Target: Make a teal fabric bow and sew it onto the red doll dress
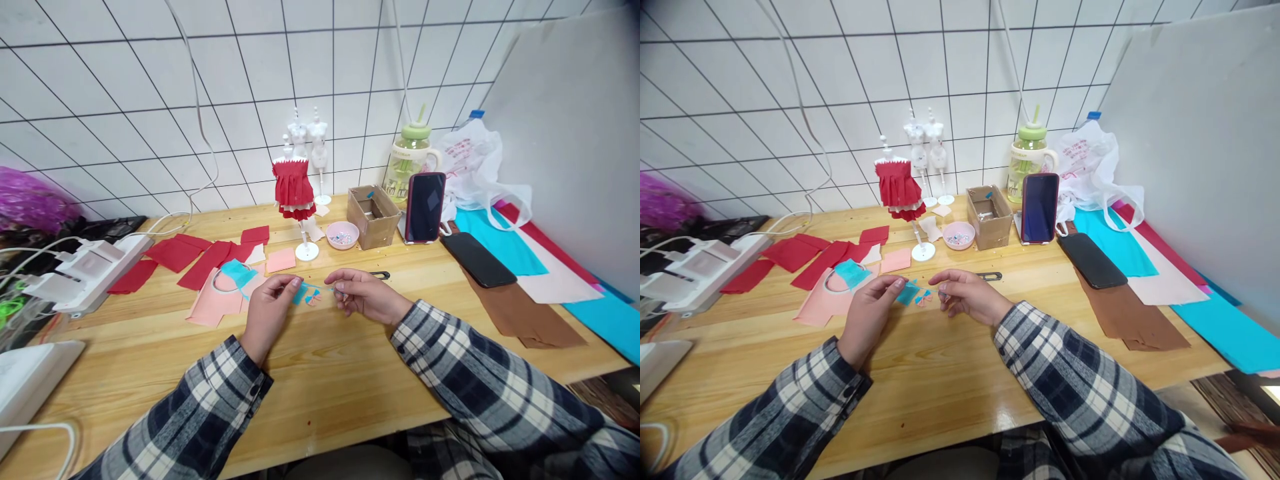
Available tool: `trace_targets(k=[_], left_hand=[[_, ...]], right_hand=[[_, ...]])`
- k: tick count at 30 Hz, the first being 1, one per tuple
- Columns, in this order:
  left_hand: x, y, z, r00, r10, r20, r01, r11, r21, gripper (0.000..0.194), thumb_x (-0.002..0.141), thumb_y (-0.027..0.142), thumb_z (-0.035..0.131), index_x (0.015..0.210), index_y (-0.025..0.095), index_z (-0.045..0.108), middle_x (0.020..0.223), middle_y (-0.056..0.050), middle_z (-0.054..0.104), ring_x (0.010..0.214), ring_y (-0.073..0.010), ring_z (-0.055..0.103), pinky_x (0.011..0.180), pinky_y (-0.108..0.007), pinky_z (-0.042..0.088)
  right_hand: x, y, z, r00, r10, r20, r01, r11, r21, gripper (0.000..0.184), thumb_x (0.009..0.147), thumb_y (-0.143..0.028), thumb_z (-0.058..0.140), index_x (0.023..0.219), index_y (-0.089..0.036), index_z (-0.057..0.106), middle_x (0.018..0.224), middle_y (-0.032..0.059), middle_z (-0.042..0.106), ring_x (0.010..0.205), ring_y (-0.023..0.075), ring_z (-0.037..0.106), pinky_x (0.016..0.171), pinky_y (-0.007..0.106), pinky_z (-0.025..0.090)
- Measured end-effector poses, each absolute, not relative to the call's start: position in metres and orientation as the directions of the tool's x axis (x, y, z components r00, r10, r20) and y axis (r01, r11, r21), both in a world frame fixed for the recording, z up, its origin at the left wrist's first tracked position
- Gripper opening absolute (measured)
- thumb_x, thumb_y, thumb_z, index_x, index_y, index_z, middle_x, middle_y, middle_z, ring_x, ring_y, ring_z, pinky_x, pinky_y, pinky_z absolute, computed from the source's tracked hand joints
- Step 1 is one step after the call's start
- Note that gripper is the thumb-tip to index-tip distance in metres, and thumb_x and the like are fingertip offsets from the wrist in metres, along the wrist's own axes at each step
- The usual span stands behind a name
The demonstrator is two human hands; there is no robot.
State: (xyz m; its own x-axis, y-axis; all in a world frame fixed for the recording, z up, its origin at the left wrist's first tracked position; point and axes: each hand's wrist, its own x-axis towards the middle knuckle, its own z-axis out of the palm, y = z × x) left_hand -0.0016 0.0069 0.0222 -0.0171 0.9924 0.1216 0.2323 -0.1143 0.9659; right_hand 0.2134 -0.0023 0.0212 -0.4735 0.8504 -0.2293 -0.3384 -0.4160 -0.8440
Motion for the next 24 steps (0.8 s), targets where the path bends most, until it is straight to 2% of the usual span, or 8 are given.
trace_targets(k=[6,10,13,15,16,18,21,24], left_hand=[[-0.003,0.009,0.021,-0.040,0.994,0.101,0.189,-0.091,0.978,0.029,0.077,0.044,0.070,0.087,0.017,0.071,0.087,-0.004,0.073,0.081,-0.0178,0.063,0.074,-0.027,0.049],[-0.003,0.009,0.021,-0.042,0.996,0.082,0.167,-0.074,0.983,0.030,0.077,0.045,0.070,0.086,0.018,0.071,0.086,-0.003,0.073,0.081,-0.0175,0.063,0.074,-0.027,0.048],[-0.003,0.008,0.022,-0.019,0.998,0.054,0.183,-0.050,0.982,0.031,0.076,0.047,0.071,0.083,0.017,0.070,0.083,-0.003,0.073,0.078,-0.0169,0.063,0.074,-0.026,0.047],[-0.002,0.006,0.024,0.028,0.999,0.025,0.210,-0.031,0.977,0.031,0.076,0.048,0.070,0.081,0.017,0.070,0.081,-0.003,0.072,0.075,-0.0168,0.063,0.073,-0.027,0.047],[-0.002,0.006,0.024,0.070,0.997,0.011,0.224,-0.027,0.974,0.031,0.076,0.048,0.070,0.081,0.017,0.070,0.081,-0.004,0.072,0.075,-0.0172,0.063,0.073,-0.027,0.047],[-0.001,0.004,0.026,0.182,0.983,0.000,0.257,-0.047,0.965,0.030,0.078,0.046,0.068,0.081,0.017,0.071,0.081,-0.005,0.073,0.078,-0.0184,0.064,0.075,-0.028,0.048],[0.001,0.002,0.026,0.301,0.952,0.054,0.310,-0.151,0.938,0.026,0.080,0.043,0.067,0.079,0.018,0.072,0.081,-0.005,0.073,0.080,-0.0189,0.065,0.077,-0.029,0.048],[0.003,0.000,0.026,0.319,0.941,0.111,0.348,-0.225,0.910,0.024,0.080,0.042,0.066,0.079,0.019,0.072,0.081,-0.004,0.072,0.078,-0.0181,0.064,0.075,-0.028,0.048]], right_hand=[[0.215,-0.001,0.025,-0.464,0.853,-0.239,-0.407,-0.445,-0.798,0.033,0.071,-0.030,0.077,0.100,-0.017,0.065,0.064,-0.0053,0.056,0.050,0.0048,0.049,0.045,0.016,0.044],[0.214,0.003,0.021,-0.262,0.944,-0.199,-0.332,-0.282,-0.900,0.031,0.071,-0.034,0.076,0.096,-0.019,0.064,0.072,-0.0028,0.061,0.054,0.0064,0.051,0.048,0.018,0.042],[0.215,0.007,0.018,-0.058,0.998,-0.007,0.019,-0.006,-1.000,0.024,0.074,-0.032,0.072,0.093,-0.019,0.067,0.090,0.0038,0.067,0.072,0.0129,0.059,0.057,0.023,0.046],[0.216,0.007,0.019,0.014,0.980,0.197,0.323,0.182,-0.929,0.017,0.076,-0.027,0.069,0.091,-0.019,0.070,0.096,0.0057,0.067,0.083,0.0165,0.060,0.065,0.027,0.047],[0.215,0.005,0.021,0.018,0.959,0.283,0.426,0.248,-0.870,0.015,0.078,-0.026,0.067,0.090,-0.020,0.071,0.096,0.0061,0.067,0.086,0.0176,0.060,0.069,0.029,0.047],[0.212,0.000,0.025,-0.021,0.929,0.370,0.498,0.330,-0.802,0.015,0.082,-0.026,0.062,0.092,-0.019,0.071,0.094,0.0065,0.068,0.090,0.0190,0.060,0.075,0.031,0.047],[0.204,-0.009,0.028,-0.181,0.920,0.347,0.430,0.391,-0.814,0.023,0.083,-0.032,0.064,0.102,-0.019,0.068,0.099,0.0066,0.071,0.094,0.0194,0.062,0.079,0.033,0.047],[0.196,-0.014,0.027,-0.281,0.918,0.280,0.371,0.373,-0.850,0.030,0.079,-0.030,0.068,0.108,-0.019,0.066,0.096,0.0053,0.073,0.087,0.0182,0.065,0.079,0.032,0.048]])
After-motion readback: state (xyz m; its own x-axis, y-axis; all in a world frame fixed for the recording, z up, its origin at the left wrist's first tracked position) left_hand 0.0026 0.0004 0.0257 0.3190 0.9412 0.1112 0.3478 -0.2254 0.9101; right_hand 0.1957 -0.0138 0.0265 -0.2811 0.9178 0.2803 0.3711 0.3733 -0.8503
